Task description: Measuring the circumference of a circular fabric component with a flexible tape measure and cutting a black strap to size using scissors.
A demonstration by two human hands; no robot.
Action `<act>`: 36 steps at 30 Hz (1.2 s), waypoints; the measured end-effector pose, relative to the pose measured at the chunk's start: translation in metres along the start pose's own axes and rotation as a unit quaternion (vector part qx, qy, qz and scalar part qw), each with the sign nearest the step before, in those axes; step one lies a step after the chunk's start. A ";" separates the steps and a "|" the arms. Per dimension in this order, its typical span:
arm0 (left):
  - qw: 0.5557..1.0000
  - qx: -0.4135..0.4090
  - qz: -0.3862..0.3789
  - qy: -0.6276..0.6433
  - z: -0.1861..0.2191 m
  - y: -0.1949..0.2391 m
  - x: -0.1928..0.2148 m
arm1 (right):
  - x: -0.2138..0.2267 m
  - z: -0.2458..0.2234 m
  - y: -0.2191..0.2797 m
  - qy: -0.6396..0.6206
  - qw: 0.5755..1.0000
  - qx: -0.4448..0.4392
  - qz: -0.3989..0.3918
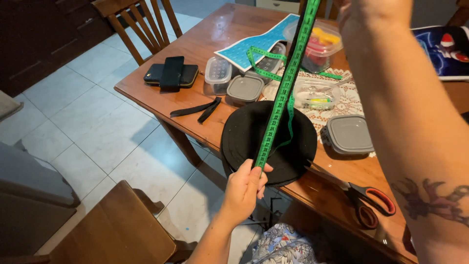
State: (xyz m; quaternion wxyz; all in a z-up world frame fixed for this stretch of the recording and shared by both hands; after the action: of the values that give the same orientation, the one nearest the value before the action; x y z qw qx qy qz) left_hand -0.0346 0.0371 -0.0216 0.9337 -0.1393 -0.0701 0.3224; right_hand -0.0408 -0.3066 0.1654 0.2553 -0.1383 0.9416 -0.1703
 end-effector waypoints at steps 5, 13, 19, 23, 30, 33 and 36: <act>0.999 0.032 0.015 -0.010 -0.008 0.011 0.005 | -0.008 0.026 0.034 0.085 0.996 0.019 -0.020; 0.999 0.052 0.014 -0.004 -0.027 0.007 0.007 | -0.049 0.011 0.193 0.294 0.741 0.311 -0.517; 0.994 -0.016 -0.038 0.098 -0.036 -0.021 0.005 | -0.035 0.025 0.230 0.473 0.566 0.005 -0.675; 0.990 -0.006 -0.070 0.122 -0.031 -0.032 0.006 | -0.039 0.012 0.209 0.510 0.569 0.005 -0.645; 0.989 -0.027 -0.105 0.101 -0.019 -0.045 0.006 | -0.047 -0.013 0.176 0.564 0.552 0.027 -0.613; 0.991 -0.031 -0.098 0.086 -0.016 -0.053 0.005 | -0.049 -0.015 0.167 0.582 0.548 0.044 -0.600; 0.993 -0.035 -0.087 0.072 -0.014 -0.056 0.004 | -0.049 -0.015 0.162 0.588 0.550 0.048 -0.591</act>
State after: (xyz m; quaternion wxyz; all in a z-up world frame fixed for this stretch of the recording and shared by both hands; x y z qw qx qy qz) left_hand 0.0041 -0.0057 -0.0172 0.9553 -0.1885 -0.0259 0.2263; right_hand -0.0362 -0.1398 0.1350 -0.5076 -0.5201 0.5778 -0.3714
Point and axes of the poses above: each hand's wrist, its own y-axis away from the middle knuckle, its own x-axis out of the back of the hand, z = x × y, the point moved 6 cm from there along -y, towards the middle knuckle, and after that the axes turned 9 degrees about z, right-handed, at the moved point
